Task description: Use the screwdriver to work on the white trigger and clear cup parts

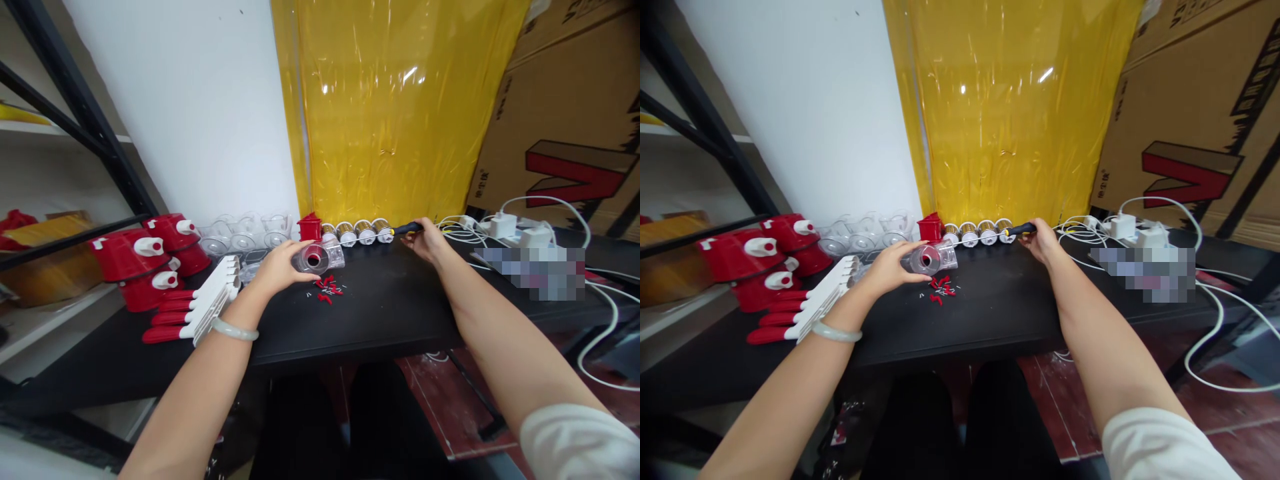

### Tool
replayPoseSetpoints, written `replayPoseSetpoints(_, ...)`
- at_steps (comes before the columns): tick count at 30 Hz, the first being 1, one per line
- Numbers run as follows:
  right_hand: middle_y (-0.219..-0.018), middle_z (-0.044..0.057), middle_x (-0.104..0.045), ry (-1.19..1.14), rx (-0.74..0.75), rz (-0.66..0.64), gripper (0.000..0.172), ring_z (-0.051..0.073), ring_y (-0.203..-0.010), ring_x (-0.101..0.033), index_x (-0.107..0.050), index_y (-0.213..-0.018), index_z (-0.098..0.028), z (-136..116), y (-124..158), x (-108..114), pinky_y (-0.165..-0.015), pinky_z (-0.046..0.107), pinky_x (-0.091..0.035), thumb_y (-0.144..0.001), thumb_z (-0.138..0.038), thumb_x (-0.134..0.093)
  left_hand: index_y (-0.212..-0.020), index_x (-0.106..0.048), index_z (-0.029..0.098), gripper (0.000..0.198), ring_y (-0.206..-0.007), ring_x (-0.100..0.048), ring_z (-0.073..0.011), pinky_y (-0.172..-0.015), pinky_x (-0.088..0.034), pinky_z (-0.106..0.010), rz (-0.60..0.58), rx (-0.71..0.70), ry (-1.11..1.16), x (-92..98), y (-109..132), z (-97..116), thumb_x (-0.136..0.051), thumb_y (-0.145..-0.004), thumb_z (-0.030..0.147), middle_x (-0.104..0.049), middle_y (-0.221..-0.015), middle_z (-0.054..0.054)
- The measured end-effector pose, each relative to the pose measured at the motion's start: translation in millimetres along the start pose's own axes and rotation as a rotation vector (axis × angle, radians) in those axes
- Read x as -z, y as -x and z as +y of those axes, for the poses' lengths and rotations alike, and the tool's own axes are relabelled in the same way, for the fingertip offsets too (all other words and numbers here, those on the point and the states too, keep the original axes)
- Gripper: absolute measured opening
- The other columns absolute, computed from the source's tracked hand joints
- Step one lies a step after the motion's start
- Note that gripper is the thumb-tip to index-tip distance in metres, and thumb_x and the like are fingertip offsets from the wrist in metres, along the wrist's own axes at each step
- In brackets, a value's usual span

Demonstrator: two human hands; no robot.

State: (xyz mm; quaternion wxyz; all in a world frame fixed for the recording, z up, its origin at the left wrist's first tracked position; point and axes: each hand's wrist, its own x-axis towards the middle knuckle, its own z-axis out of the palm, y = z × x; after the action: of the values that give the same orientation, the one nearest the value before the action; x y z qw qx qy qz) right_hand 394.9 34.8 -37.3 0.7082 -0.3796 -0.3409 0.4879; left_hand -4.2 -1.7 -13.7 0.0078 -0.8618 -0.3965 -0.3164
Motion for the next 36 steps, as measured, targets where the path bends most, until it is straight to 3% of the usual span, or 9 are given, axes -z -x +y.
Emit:
replayPoseSetpoints(4, -0.060, -0.003, -0.056, -0.005, -0.005, 0.067, 0.024, 0.012, -0.047, -0.051, -0.048, -0.077, -0.024, -2.2, 3.5, -2.4, -0.050, 0.027, -0.053, -0.089, -0.043, -0.057, -0.139, -0.063, 0.026, 0.085, -0.111, -0.065, -0.0302, -0.101, -0.051, -0.047, -0.003, -0.003, 0.013, 0.1, -0.1, 0.1, -0.092, -0.064, 0.052, -0.067, -0.120, -0.010)
replayPoseSetpoints(7, -0.050, -0.006, -0.046, 0.076, 0.016, 0.114, 0.036, 0.011, -0.038, -0.041, -0.048, -0.078, -0.025, 0.1, 4.1, -4.5, -0.044, 0.026, -0.049, -0.092, -0.058, -0.054, -0.139, -0.063, 0.027, 0.084, -0.112, -0.065, -0.0306, -0.101, -0.051, -0.047, 0.004, 0.001, 0.010, 0.1, -0.1, -0.1, -0.091, -0.064, 0.052, -0.067, -0.120, -0.010)
replayPoseSetpoints(10, -0.044, -0.009, -0.034, 0.126, 0.070, 0.133, 0.033, 0.008, -0.035, -0.030, -0.047, -0.078, -0.025, 1.9, 4.2, -6.5, -0.043, 0.022, -0.045, -0.092, -0.052, -0.061, -0.139, -0.063, 0.026, 0.084, -0.114, -0.064, -0.0311, -0.101, -0.050, -0.047, 0.007, -0.009, 0.004, 0.1, 0.0, -0.2, -0.091, -0.064, 0.053, -0.068, -0.120, -0.010)
replayPoseSetpoints(14, -0.054, -0.006, -0.047, 0.009, 0.027, 0.077, 0.023, 0.008, -0.040, -0.039, -0.047, -0.077, -0.024, -1.9, 6.5, -8.3, -0.046, 0.022, -0.047, -0.089, -0.035, -0.063, -0.140, -0.062, 0.025, 0.084, -0.113, -0.065, -0.0301, -0.101, -0.050, -0.046, -0.007, 0.002, 0.017, 0.6, -0.2, 0.4, -0.091, -0.065, 0.051, -0.067, -0.122, -0.011)
replayPoseSetpoints(17, -0.057, -0.004, -0.052, -0.046, -0.009, 0.068, 0.024, 0.011, -0.044, -0.046, -0.048, -0.077, -0.023, -4.4, 8.5, -8.7, -0.047, 0.025, -0.048, -0.093, -0.040, -0.055, -0.139, -0.063, 0.025, 0.084, -0.115, -0.064, -0.0312, -0.101, -0.050, -0.046, -0.004, 0.005, 0.005, 0.7, -0.2, 1.0, -0.091, -0.064, 0.051, -0.067, -0.121, -0.011)
replayPoseSetpoints(23, -0.042, -0.010, -0.031, 0.060, -0.007, 0.107, 0.033, 0.009, -0.035, -0.027, -0.047, -0.077, -0.025, -0.2, 7.5, -8.5, -0.043, 0.023, -0.045, -0.094, -0.051, -0.058, -0.139, -0.063, 0.027, 0.084, -0.112, -0.065, -0.0306, -0.100, -0.051, -0.047, 0.000, 0.009, 0.003, 0.2, 0.1, -0.1, -0.091, -0.064, 0.052, -0.067, -0.121, -0.010)
replayPoseSetpoints(27, -0.051, -0.006, -0.046, -0.047, -0.017, 0.076, 0.026, 0.009, -0.039, -0.039, -0.046, -0.075, -0.023, -3.0, 7.9, -9.3, -0.046, 0.022, -0.046, -0.095, -0.036, -0.055, -0.139, -0.063, 0.027, 0.083, -0.114, -0.064, -0.0310, -0.101, -0.050, -0.047, 0.006, -0.009, -0.007, -0.3, 0.0, -0.8, -0.091, -0.064, 0.053, -0.068, -0.121, -0.010)
replayPoseSetpoints(30, -0.056, -0.003, -0.052, -0.095, -0.004, 0.054, 0.028, 0.011, -0.043, -0.046, -0.048, -0.076, -0.023, -4.6, 8.8, -8.8, -0.045, 0.025, -0.047, -0.094, -0.043, -0.052, -0.139, -0.063, 0.026, 0.084, -0.113, -0.065, -0.0305, -0.101, -0.050, -0.047, 0.005, -0.010, 0.013, -0.4, -0.2, -0.2, -0.091, -0.064, 0.051, -0.067, -0.120, -0.010)
replayPoseSetpoints(36, -0.042, -0.010, -0.031, -0.006, 0.051, 0.088, 0.036, 0.009, -0.035, -0.029, -0.049, -0.078, -0.025, -0.5, 6.5, -7.3, -0.044, 0.023, -0.045, -0.091, -0.057, -0.060, -0.139, -0.063, 0.026, 0.084, -0.115, -0.064, -0.0310, -0.102, -0.050, -0.047, 0.011, -0.017, 0.002, -1.2, -0.3, -1.5, -0.091, -0.065, 0.051, -0.068, -0.121, -0.010)
